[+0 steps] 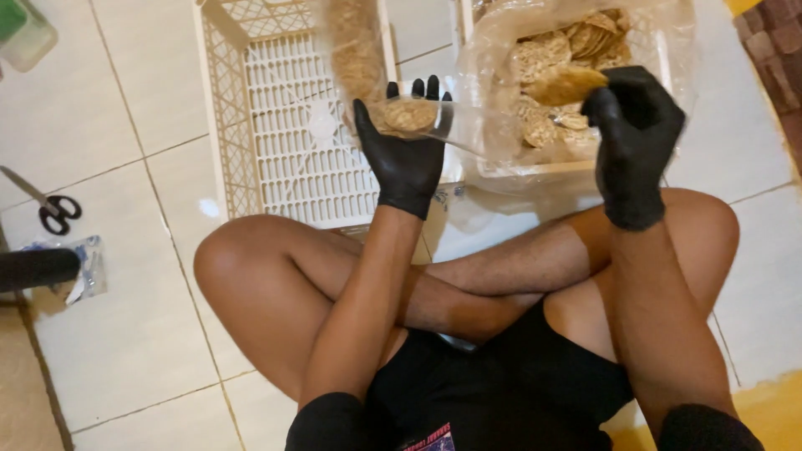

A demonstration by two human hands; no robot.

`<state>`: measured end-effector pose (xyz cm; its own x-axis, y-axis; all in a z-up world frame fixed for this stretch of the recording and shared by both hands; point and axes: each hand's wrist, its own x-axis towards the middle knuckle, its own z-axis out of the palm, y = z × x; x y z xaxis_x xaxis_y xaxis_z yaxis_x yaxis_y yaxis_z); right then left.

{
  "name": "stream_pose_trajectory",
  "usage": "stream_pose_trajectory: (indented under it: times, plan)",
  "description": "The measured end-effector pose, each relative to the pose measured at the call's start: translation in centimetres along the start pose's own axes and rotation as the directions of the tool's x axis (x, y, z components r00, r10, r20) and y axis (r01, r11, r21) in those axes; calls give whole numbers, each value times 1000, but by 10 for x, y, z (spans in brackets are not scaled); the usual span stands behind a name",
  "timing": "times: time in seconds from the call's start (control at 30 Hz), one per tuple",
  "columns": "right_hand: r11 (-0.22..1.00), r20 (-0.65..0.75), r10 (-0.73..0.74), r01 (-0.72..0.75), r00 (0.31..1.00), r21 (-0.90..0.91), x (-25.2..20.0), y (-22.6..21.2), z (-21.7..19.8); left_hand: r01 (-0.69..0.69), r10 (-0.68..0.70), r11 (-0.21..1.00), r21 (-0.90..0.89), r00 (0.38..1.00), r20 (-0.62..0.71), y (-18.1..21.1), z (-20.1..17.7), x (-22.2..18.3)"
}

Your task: The person sits cross-legged on the floor and packs round, flat crisps from a white crate into a clear plastic bag. They place the crisps one by one into the bag, then fold the bag closed and place it into a second white crate.

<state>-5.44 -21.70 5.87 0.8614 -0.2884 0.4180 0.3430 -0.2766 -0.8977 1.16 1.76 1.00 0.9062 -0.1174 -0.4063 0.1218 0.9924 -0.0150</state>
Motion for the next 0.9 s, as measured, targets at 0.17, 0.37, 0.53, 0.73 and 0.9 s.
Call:
stream_pose_trajectory:
  times: [0.17,0.37,0.53,0.73,0.9]
  plan:
    - [959,118,-285,283,951,29,-17,-58,10,6,-6,1000,0,1000,-6,1,-3,-3]
    - [728,399,-456,591,796,-347,-16,-69,29,82,-80,997,-14,990,113,-3,-2,-8]
    - [581,450,-483,659,751,-478,-19,-60,46,81,-85,996,26,973,215,-10,-8,-8]
    - [638,493,-367,599,789,-484,-24,-61,51,109,-119,993,46,907,403,-15,-9,-10]
    - [536,535,-493,724,686,-434,-21,-51,51,98,-114,993,60,886,450,-25,-15,-9]
